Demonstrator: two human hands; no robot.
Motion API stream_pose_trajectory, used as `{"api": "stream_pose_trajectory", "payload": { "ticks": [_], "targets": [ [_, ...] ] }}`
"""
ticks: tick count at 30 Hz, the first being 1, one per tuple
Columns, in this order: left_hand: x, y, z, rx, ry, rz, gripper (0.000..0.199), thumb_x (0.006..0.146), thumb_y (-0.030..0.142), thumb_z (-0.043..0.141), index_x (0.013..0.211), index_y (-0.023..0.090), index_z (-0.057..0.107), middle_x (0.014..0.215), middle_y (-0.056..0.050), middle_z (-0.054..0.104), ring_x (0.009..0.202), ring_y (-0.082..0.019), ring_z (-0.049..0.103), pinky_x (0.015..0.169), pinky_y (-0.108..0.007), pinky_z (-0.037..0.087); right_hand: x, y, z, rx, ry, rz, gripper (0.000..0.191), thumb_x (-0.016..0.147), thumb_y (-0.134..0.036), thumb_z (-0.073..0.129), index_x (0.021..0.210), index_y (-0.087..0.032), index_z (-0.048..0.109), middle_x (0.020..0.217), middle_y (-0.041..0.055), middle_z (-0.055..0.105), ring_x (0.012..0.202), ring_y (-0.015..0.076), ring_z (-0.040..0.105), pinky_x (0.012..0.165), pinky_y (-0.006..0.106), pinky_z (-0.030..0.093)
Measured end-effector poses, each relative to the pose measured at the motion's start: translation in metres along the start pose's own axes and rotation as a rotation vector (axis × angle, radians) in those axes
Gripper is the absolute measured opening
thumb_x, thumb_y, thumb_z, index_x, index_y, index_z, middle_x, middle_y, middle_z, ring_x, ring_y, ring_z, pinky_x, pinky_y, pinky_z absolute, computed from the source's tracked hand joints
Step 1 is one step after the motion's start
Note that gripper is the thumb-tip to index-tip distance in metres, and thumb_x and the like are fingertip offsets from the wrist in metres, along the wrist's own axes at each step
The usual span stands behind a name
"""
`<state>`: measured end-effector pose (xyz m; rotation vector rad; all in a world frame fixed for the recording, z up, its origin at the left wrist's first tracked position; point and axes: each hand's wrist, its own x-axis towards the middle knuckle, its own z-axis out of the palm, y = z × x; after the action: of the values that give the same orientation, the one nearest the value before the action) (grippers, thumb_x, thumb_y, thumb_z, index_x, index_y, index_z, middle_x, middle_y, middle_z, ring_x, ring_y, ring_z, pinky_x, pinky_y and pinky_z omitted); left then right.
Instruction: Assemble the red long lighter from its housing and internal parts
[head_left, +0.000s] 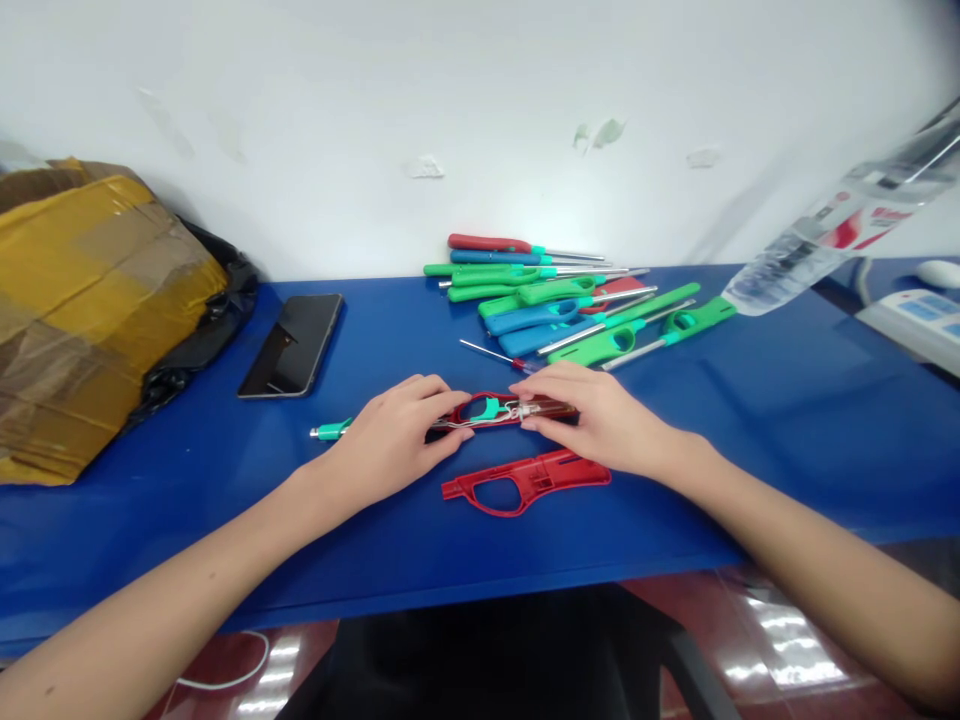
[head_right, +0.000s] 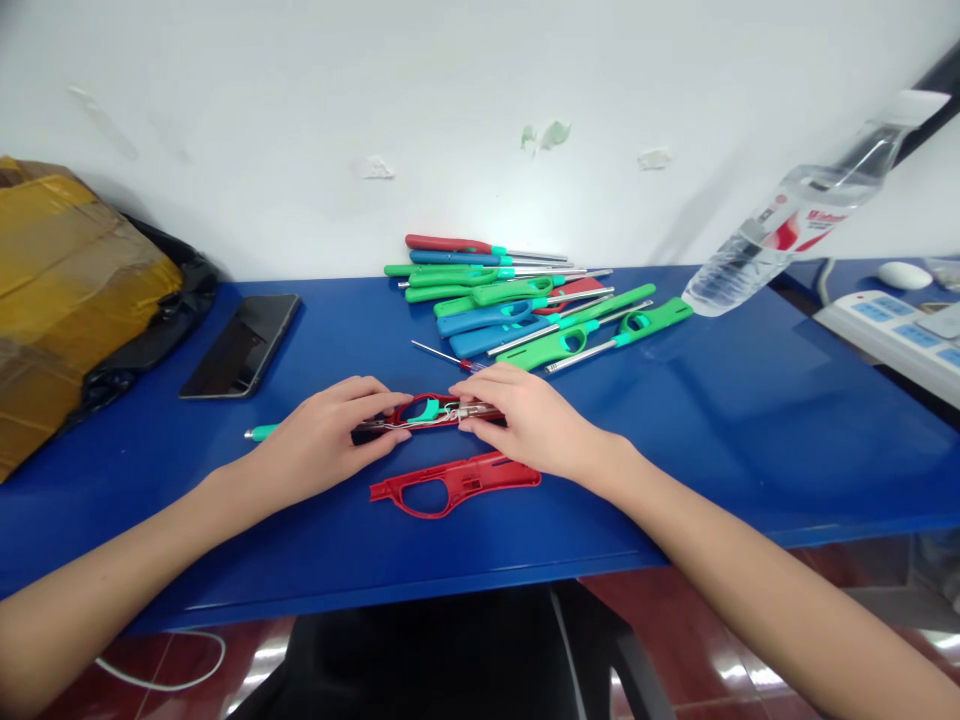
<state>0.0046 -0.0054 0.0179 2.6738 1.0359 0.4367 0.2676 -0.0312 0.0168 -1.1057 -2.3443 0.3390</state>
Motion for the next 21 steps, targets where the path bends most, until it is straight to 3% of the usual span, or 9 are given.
{"api": "stream_pose_trajectory", "payload": {
  "ticks": [10, 15, 21],
  "targets": [
    [-0.001, 0.001, 0.0, 0.039, 0.016, 0.028, 0.036, 0.096, 0.036, 0.053, 0.125, 0.016, 0.063, 0.106, -0.009, 0.065, 0.095, -0.022, 0.062, 0.083, -0.036, 0.054, 0.0, 0.003, -0.006, 0.101, -0.011, 0.003, 0.018, 0.086, -0.024, 0.069, 0.103, -0.018, 0.072, 0.095, 0.0065, 0.076, 0.084, 0.0193, 0.069, 0.073, 0.031, 0.056],
    [-0.002, 0.0, -0.001, 0.04, 0.01, 0.038, 0.037, 0.096, 0.036, 0.053, 0.125, 0.016, 0.064, 0.105, -0.01, 0.065, 0.092, -0.021, 0.061, 0.082, -0.035, 0.054, -0.001, 0.007, -0.005, 0.117, 0.006, -0.078, 0.013, 0.088, -0.023, 0.068, 0.098, -0.019, 0.075, 0.1, 0.0077, 0.075, 0.089, 0.0195, 0.069, 0.079, 0.032, 0.058],
    [-0.001, 0.001, -0.002, 0.039, 0.01, 0.031, 0.036, 0.096, 0.036, 0.053, 0.124, 0.017, 0.066, 0.103, -0.009, 0.066, 0.09, -0.021, 0.062, 0.079, -0.033, 0.054, -0.003, 0.011, -0.004, 0.039, -0.035, -0.111, 0.019, 0.091, -0.024, 0.065, 0.106, -0.022, 0.076, 0.108, 0.0073, 0.073, 0.098, 0.0208, 0.067, 0.087, 0.035, 0.057]
  ]
}}
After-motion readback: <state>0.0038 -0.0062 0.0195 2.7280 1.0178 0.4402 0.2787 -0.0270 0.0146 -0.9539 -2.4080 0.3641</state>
